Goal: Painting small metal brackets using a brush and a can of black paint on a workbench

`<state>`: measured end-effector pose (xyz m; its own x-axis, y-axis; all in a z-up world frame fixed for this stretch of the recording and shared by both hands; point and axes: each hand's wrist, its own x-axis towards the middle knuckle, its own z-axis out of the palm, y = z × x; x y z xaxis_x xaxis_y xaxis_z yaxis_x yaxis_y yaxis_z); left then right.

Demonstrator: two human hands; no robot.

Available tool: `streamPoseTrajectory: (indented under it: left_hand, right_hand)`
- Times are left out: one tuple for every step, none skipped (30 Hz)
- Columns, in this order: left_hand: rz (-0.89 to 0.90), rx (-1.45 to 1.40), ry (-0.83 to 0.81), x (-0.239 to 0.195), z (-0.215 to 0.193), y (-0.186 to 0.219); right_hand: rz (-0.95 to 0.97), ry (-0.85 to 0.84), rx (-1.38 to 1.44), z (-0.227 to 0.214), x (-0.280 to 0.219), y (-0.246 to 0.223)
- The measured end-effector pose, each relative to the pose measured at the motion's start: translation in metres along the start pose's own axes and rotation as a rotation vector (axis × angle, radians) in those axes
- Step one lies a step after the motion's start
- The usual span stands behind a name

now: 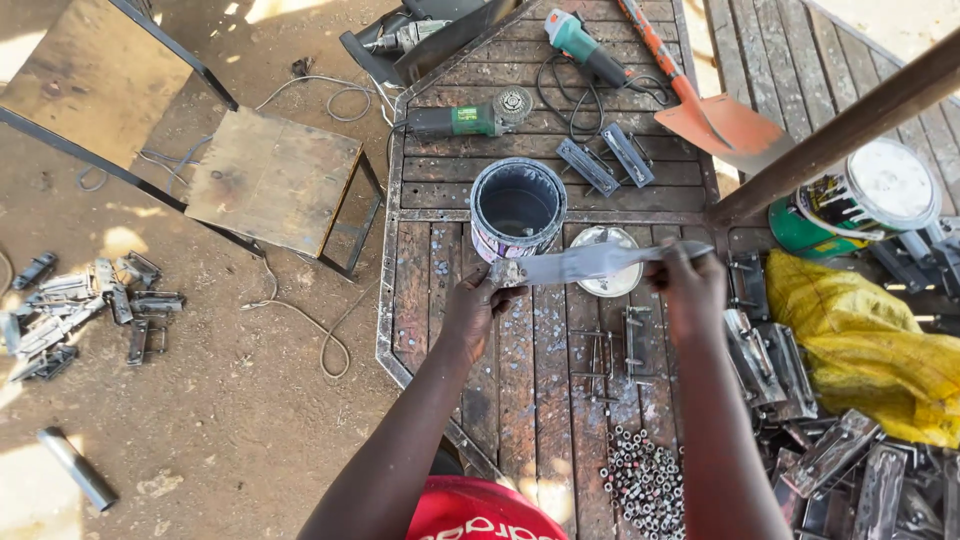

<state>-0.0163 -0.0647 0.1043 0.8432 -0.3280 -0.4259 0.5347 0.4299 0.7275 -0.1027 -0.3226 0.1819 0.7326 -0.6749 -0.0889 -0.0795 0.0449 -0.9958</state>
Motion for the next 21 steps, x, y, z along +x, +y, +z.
streamPoseTrajectory:
  left_hand:
    - [-0.004, 0.007, -0.004, -0.001, -0.002, 0.002]
    - [-0.004, 0.036, -0.002, -0.001, -0.004, 0.004]
    - [-0.003, 0.063, -0.002, -0.001, -0.004, 0.005]
    - [-0.007, 0.067, -0.007, -0.001, -0.006, 0.005]
    - [-0.009, 0.065, 0.002, -0.001, -0.007, 0.004]
    - [-0.012, 0.064, 0.011, -0.001, -0.009, 0.003]
    - [-0.019, 0.064, 0.007, -0.001, -0.008, 0.001]
    - [-0.017, 0.057, 0.006, -0.001, -0.007, -0.001]
    - [-0.013, 0.048, 0.007, -0.001, -0.006, -0.002]
    - [-0.018, 0.047, 0.004, -0.001, -0.005, -0.007]
    - [-0.028, 0.066, 0.010, -0.001, -0.005, -0.010]
    - [-0.038, 0.085, 0.016, -0.001, -0.005, -0.013]
    - [-0.035, 0.085, 0.021, -0.002, -0.003, -0.014]
    - [-0.036, 0.059, 0.012, -0.003, -0.002, -0.014]
    - [-0.037, 0.032, 0.001, -0.004, 0.001, -0.015]
    - [-0.034, 0.031, 0.004, -0.001, -0.001, -0.018]
    - [-0.028, 0.051, 0.013, 0.001, -0.003, -0.021]
    - [-0.022, 0.071, 0.021, 0.004, -0.005, -0.024]
    - [-0.020, 0.070, 0.024, 0.008, -0.011, -0.028]
    - [-0.015, 0.082, 0.029, 0.013, -0.016, -0.032]
    - [-0.009, 0.092, 0.033, 0.018, -0.021, -0.037]
  right_hand:
    - [0.003, 0.008, 0.004, -0.012, 0.005, 0.004]
    - [-0.015, 0.031, 0.000, -0.025, 0.011, 0.009]
    - [-0.035, 0.055, -0.006, -0.038, 0.017, 0.013]
    - [-0.034, 0.063, -0.004, -0.043, 0.021, 0.016]
    - [-0.045, 0.076, 0.037, -0.049, 0.025, 0.018]
    - [-0.057, 0.090, 0.077, -0.054, 0.029, 0.020]
    - [-0.055, 0.097, 0.074, -0.048, 0.021, 0.011]
    - [-0.043, 0.097, 0.081, -0.042, 0.014, 0.001]
    - [-0.033, 0.094, 0.089, -0.035, 0.007, -0.009]
    - [-0.033, 0.099, 0.086, -0.025, -0.003, -0.016]
    - [-0.019, 0.075, 0.103, -0.012, -0.011, -0.023]
    - [-0.005, 0.052, 0.121, 0.001, -0.019, -0.030]
    - [-0.004, 0.047, 0.122, 0.008, -0.022, -0.025]
    - [0.009, 0.003, 0.110, 0.016, -0.025, -0.021]
    - [0.021, -0.040, 0.096, 0.023, -0.028, -0.017]
    - [0.022, -0.044, 0.096, 0.031, -0.030, -0.016]
    - [0.006, -0.092, 0.088, 0.038, -0.033, -0.015]
    - [-0.010, -0.140, 0.080, 0.046, -0.036, -0.014]
    - [-0.010, -0.143, 0.081, 0.044, -0.032, -0.005]
    - [-0.029, -0.159, 0.058, 0.042, -0.028, 0.003]
    - [-0.050, -0.175, 0.034, 0.041, -0.024, 0.011]
